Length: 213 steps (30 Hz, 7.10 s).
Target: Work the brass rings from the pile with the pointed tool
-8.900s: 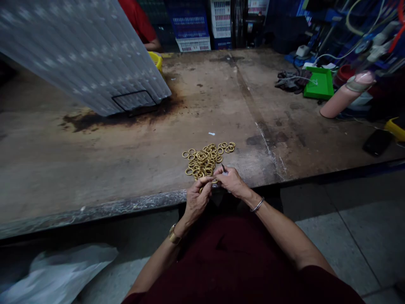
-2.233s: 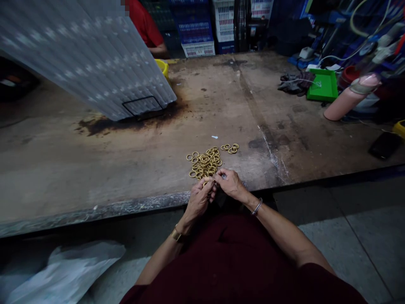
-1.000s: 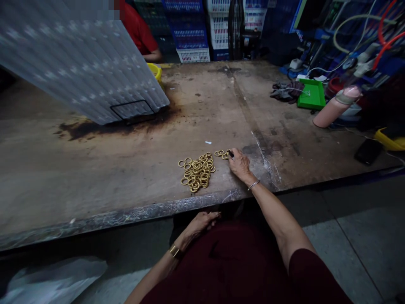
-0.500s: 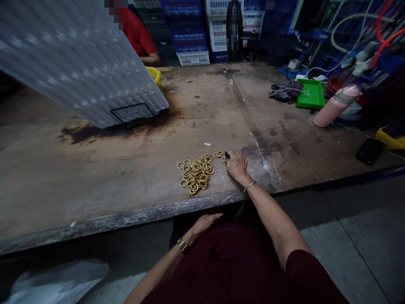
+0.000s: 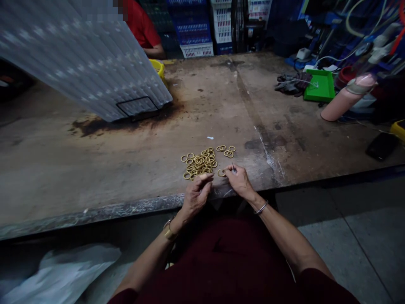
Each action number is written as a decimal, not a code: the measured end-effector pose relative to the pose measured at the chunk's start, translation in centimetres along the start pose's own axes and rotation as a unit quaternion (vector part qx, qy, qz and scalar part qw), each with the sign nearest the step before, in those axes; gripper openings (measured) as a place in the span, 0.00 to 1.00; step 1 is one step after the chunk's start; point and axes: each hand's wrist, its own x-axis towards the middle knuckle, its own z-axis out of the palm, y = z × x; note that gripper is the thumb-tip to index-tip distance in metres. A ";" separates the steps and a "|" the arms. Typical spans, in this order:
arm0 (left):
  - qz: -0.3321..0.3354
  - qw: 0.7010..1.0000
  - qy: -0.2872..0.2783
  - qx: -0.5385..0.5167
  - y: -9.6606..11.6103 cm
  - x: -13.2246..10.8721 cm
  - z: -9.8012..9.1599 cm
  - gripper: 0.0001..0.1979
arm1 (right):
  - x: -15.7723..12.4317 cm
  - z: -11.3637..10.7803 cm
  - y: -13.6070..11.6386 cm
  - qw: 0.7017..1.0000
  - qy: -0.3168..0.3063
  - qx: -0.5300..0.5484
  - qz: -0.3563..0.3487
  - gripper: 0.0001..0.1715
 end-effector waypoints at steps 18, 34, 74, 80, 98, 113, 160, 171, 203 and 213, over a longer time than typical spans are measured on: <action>-0.171 0.976 -0.060 -0.123 1.0 -1.1 0.7 0.13 | -3.0 1.1 -0.9 0.997 -0.070 0.021 -0.003 0.13; -0.252 0.921 -0.060 -0.291 0.9 -2.1 0.9 0.19 | -3.6 0.5 0.1 0.970 -0.075 -0.187 -0.132 0.08; -0.357 0.808 -0.056 -0.464 1.1 -2.4 0.1 0.18 | 9.5 -2.0 -1.9 0.875 0.069 -0.478 -0.030 0.17; -0.281 0.902 0.018 -0.328 0.8 -1.6 0.4 0.24 | 4.6 -1.5 -0.6 0.911 0.014 -0.366 -0.192 0.13; -0.114 0.985 0.047 -0.117 1.0 -1.7 0.7 0.09 | -2.5 1.5 -0.8 0.986 -0.137 -0.074 -0.067 0.15; -0.263 0.932 -0.041 -0.247 0.4 -1.8 0.2 0.17 | -2.2 2.0 -0.4 0.990 -0.122 -0.054 -0.044 0.16; -0.342 0.784 -0.048 -0.515 0.4 -1.9 -0.7 0.14 | 5.3 -1.5 -0.9 0.847 0.043 -0.526 -0.061 0.16; -0.293 0.897 0.024 -0.330 0.2 -2.0 0.6 0.21 | -2.3 1.6 -0.1 0.913 -0.098 -0.295 -0.264 0.05; -0.263 0.929 0.015 -0.260 1.1 -2.1 0.0 0.19 | -3.4 1.9 -0.8 0.906 -0.133 -0.365 -0.168 0.08; -0.221 0.944 0.021 -0.245 1.4 -2.7 0.1 0.17 | -3.1 1.7 -0.6 0.861 -0.184 -0.450 -0.152 0.14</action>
